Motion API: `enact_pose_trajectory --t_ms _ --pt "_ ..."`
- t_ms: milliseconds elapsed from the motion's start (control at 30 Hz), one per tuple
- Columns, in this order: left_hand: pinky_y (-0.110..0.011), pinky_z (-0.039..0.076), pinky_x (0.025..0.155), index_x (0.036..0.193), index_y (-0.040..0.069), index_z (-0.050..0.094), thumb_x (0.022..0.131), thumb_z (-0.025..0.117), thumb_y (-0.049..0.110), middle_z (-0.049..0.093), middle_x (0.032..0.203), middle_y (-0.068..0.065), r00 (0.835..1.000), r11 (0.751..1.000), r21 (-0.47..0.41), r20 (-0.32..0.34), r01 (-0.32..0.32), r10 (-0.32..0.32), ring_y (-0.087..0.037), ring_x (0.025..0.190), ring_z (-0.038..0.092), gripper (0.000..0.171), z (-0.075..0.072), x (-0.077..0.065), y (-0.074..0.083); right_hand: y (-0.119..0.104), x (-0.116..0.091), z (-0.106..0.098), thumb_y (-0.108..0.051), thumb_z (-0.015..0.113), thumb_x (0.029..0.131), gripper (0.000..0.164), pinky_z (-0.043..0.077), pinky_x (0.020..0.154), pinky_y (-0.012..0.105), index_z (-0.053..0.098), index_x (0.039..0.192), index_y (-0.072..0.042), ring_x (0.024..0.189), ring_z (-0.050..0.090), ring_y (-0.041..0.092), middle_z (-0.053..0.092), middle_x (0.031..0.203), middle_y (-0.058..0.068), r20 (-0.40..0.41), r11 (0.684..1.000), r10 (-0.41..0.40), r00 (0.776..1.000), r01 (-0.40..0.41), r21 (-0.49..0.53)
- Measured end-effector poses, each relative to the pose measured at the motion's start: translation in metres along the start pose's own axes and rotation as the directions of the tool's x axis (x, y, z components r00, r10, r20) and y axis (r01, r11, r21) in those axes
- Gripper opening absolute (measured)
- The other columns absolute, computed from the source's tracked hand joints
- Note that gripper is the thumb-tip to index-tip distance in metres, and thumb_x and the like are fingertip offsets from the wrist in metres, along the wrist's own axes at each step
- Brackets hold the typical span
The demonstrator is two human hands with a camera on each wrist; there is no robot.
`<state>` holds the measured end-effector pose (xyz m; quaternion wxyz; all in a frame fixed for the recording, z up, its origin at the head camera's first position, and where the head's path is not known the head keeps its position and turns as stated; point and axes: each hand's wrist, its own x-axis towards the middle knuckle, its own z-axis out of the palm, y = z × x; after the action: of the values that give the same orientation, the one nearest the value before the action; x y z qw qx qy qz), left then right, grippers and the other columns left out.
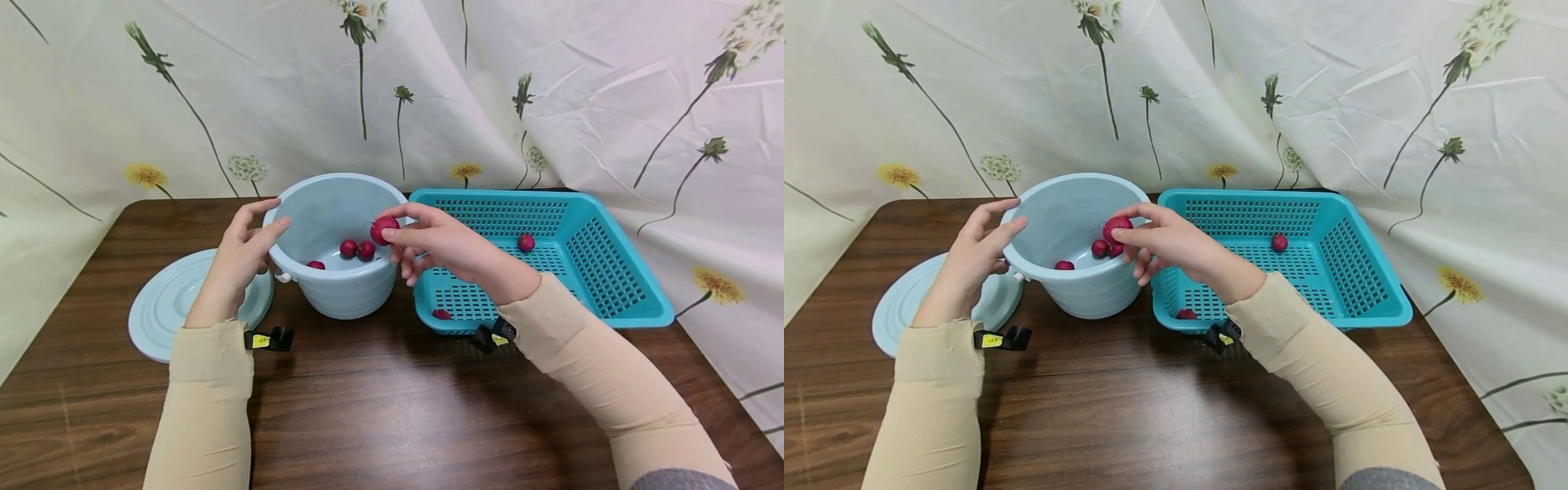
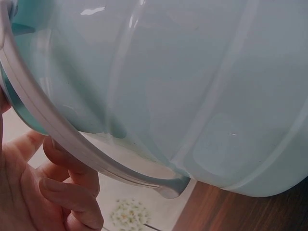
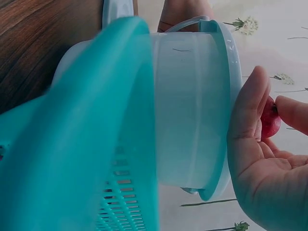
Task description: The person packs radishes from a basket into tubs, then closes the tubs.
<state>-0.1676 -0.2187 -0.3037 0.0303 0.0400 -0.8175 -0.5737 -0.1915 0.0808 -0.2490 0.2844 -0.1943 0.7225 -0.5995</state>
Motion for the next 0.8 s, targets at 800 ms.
enact_pose_trajectory --t_ms 800 --pt "-0.025 0.043 0.057 0.149 0.029 0.041 0.096 0.058 0.050 0.064 0.090 0.004 1.000 1.000 -0.018 0.008 0.004 -0.004 -0.011 0.058 0.056 0.059 0.0001 -0.0004 0.0009 -0.0019 0.0016 -0.0010 -0.021 0.056 0.102 0.037 0.056 0.062 0.030 0.049 0.137 -0.010 0.058 0.061 0.018 0.066 0.083 0.008 -0.024 0.999 0.036 0.999 -0.036 0.017"
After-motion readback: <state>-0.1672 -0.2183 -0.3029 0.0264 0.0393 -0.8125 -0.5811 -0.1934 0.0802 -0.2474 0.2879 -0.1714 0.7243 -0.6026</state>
